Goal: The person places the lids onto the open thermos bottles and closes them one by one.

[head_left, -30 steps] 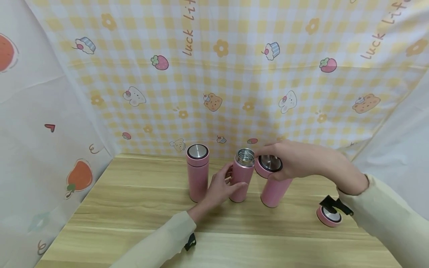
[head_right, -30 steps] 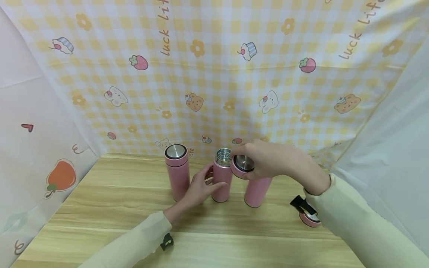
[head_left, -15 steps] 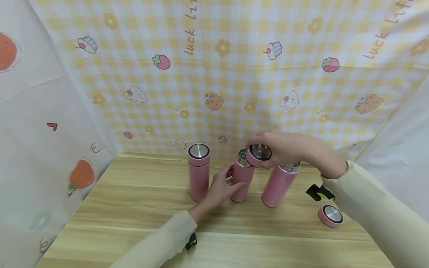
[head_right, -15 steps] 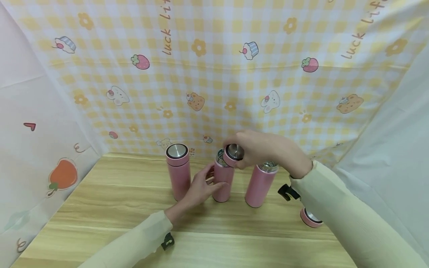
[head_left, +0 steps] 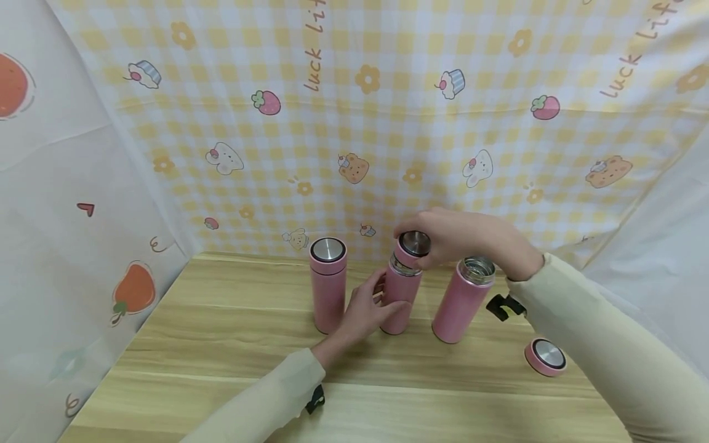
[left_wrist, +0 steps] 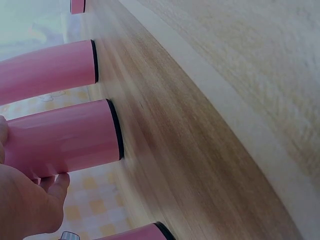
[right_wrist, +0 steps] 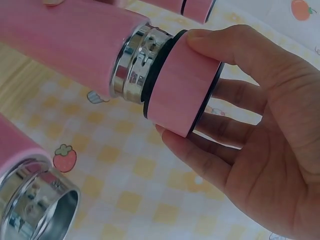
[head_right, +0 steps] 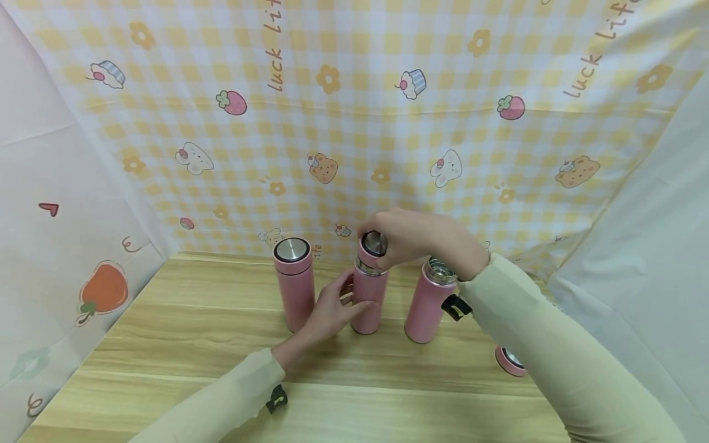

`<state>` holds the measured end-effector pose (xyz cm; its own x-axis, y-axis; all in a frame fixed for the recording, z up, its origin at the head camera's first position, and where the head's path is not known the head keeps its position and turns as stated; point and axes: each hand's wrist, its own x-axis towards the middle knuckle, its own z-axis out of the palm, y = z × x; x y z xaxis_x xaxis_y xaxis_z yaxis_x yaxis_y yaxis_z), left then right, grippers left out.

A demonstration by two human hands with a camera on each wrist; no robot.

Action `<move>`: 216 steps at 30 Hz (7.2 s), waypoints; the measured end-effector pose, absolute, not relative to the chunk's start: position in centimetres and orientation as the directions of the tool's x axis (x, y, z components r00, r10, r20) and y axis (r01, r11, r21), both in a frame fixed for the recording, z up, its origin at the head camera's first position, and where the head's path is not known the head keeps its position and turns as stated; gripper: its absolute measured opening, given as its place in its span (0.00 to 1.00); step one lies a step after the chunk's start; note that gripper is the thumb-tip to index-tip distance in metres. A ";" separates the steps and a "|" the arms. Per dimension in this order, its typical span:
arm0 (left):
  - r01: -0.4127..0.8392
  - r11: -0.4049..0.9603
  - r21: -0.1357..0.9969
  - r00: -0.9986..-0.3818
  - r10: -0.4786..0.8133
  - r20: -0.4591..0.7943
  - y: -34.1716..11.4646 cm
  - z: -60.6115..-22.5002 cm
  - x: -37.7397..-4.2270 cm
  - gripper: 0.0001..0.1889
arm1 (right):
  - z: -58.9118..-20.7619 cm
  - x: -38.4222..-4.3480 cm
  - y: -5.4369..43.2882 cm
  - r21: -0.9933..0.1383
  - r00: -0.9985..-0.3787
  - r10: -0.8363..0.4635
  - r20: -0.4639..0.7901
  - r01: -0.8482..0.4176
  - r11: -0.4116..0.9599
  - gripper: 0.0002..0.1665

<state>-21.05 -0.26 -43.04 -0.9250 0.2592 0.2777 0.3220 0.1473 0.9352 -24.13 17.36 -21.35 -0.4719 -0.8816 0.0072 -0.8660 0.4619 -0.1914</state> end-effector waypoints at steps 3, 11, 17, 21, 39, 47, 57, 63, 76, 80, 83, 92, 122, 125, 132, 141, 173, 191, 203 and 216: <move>0.325 0.141 0.935 -0.923 0.262 0.281 -0.2 -43.0 -21.0 0.33 | -21.4 -24.3 17.0 -0.179 -0.485 -0.874 -0.015 -0.859 0.480 0.15; 0.323 0.121 0.939 -0.921 0.268 0.283 -0.4 -40.3 -19.5 0.33 | -21.9 -25.1 16.6 -0.177 -0.486 -0.873 -0.049 -0.856 0.486 0.16; 0.314 0.132 0.940 -0.925 0.267 0.271 -0.2 -42.6 -20.8 0.36 | -22.4 -25.3 16.3 -0.171 -0.503 -0.861 -0.069 -0.845 0.507 0.15; 0.311 0.134 0.941 -0.924 0.272 0.267 -0.3 -43.2 -21.1 0.35 | -22.5 -25.2 16.2 -0.165 -0.531 -0.841 -0.100 -0.825 0.540 0.17; 0.294 0.129 0.947 -0.930 0.268 0.252 -0.5 -39.9 -19.1 0.33 | -22.5 -24.8 15.9 -0.165 -0.570 -0.810 -0.139 -0.793 0.586 0.18; 0.290 0.126 0.949 -0.930 0.271 0.248 -0.4 -41.2 -19.8 0.35 | -22.4 -24.6 15.8 -0.144 -0.585 -0.800 -0.136 -0.787 0.600 0.21; 0.286 0.155 0.946 -0.933 0.270 0.238 -0.3 -43.0 -21.0 0.37 | -22.5 -24.2 16.2 -0.138 -0.621 -0.771 -0.144 -0.759 0.637 0.36; 0.284 0.177 0.942 -0.935 0.268 0.232 -0.4 -42.9 -21.0 0.35 | -22.5 -24.0 16.9 -0.151 -0.548 -0.832 -0.085 -0.818 0.555 0.40; 0.285 0.181 0.941 -0.936 0.263 0.233 -0.3 -43.1 -21.1 0.36 | -22.3 -24.3 17.2 -0.167 -0.481 -0.873 -0.085 -0.857 0.488 0.29; 0.289 0.174 0.942 -0.934 0.267 0.237 -0.3 -43.0 -21.1 0.36 | -22.2 -24.2 17.0 -0.158 -0.477 -0.875 -0.089 -0.860 0.485 0.28; 0.293 0.163 0.942 -0.930 0.276 0.242 -0.4 -43.0 -21.1 0.35 | -22.1 -24.2 17.0 -0.162 -0.492 -0.865 -0.100 -0.850 0.502 0.29; 0.293 0.161 0.943 -0.930 0.277 0.242 -0.4 -43.0 -21.1 0.34 | -22.1 -24.3 16.9 -0.176 -0.511 -0.852 -0.119 -0.833 0.524 0.31; 0.309 0.166 0.937 -0.928 0.267 0.259 -0.3 -43.0 -21.1 0.34 | -21.8 -24.0 15.7 -0.125 -0.653 -0.740 -0.163 -0.730 0.671 0.29; 0.316 0.158 0.936 -0.926 0.266 0.267 -0.3 -43.1 -21.0 0.34 | -21.8 -23.9 15.5 -0.114 -0.657 -0.735 -0.170 -0.728 0.677 0.28; 0.317 0.150 0.937 -0.925 0.266 0.271 -0.4 -42.7 -20.6 0.32 | -22.1 -24.0 15.5 -0.113 -0.636 -0.760 -0.134 -0.752 0.649 0.17; 0.304 0.190 0.934 -0.930 0.270 0.248 -0.5 -42.9 -20.9 0.33 | -22.6 -23.8 16.3 -0.097 -0.622 -0.779 -0.078 -0.773 0.627 0.33; 0.320 0.182 0.930 -0.924 0.276 0.264 -0.3 -43.2 -21.1 0.34 | -22.8 -24.1 17.2 -0.171 -0.505 -0.862 -0.041 -0.847 0.504 0.28; 0.313 0.160 0.936 -0.925 0.276 0.262 -0.3 -43.0 -20.9 0.35 | -22.8 -24.4 16.8 -0.187 -0.520 -0.854 -0.032 -0.836 0.516 0.27; 0.301 0.187 0.935 -0.930 0.276 0.244 -0.4 -43.1 -21.1 0.36 | -22.5 -24.4 16.5 -0.182 -0.559 -0.826 -0.073 -0.807 0.562 0.29; 0.309 0.189 0.932 -0.927 0.278 0.251 -0.4 -43.1 -21.0 0.37 | -22.3 -24.6 16.6 -0.221 -0.507 -0.857 -0.094 -0.828 0.515 0.19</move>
<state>-21.03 -0.37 -43.10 -0.9274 0.2776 0.2506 0.3086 0.1893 0.9322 -24.65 16.61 -22.27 -0.5074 -0.8565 -0.0943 -0.8283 0.5150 -0.2207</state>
